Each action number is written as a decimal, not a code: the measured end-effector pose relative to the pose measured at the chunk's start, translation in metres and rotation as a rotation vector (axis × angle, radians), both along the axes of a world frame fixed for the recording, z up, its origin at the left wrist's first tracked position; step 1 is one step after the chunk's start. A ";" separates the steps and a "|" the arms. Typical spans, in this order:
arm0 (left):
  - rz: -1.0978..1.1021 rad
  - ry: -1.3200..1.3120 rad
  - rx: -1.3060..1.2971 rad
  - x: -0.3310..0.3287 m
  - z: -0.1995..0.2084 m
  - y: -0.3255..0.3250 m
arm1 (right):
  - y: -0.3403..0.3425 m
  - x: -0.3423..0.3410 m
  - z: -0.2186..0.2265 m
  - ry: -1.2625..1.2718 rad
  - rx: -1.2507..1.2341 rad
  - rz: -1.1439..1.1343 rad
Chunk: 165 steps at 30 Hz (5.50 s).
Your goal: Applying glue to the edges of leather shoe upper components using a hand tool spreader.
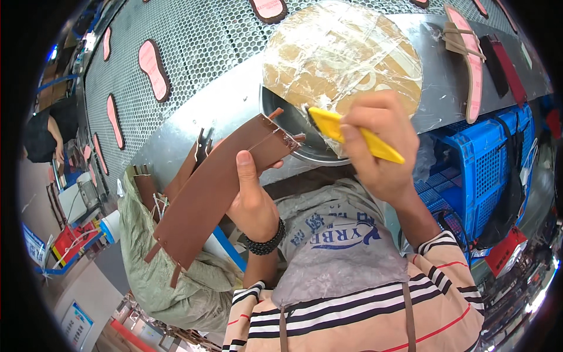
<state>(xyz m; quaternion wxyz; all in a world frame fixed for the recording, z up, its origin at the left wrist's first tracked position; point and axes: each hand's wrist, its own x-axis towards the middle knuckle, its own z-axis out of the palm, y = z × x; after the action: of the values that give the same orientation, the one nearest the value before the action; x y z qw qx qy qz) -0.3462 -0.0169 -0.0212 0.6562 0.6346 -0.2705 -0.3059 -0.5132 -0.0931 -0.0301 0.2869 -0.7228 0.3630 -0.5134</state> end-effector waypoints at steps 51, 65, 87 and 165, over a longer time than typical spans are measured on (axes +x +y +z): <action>-1.233 0.695 0.811 0.147 0.019 0.015 | -0.017 -0.016 0.027 -0.043 0.207 0.247; -1.172 0.820 0.915 0.142 0.016 0.016 | -0.003 0.001 0.030 0.174 -0.267 0.589; -1.127 0.721 0.666 0.107 0.032 0.015 | 0.013 -0.002 0.017 -0.094 0.025 0.153; -0.559 -1.077 0.706 0.223 0.037 -0.011 | -0.013 -0.112 0.009 -0.620 0.085 -0.421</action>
<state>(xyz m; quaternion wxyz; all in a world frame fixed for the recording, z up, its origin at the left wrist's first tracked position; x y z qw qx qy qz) -0.1231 -0.0274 0.0162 0.0823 0.7796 -0.5954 -0.1760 -0.6257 -0.1065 -0.0213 0.3010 -0.4300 0.4207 -0.7399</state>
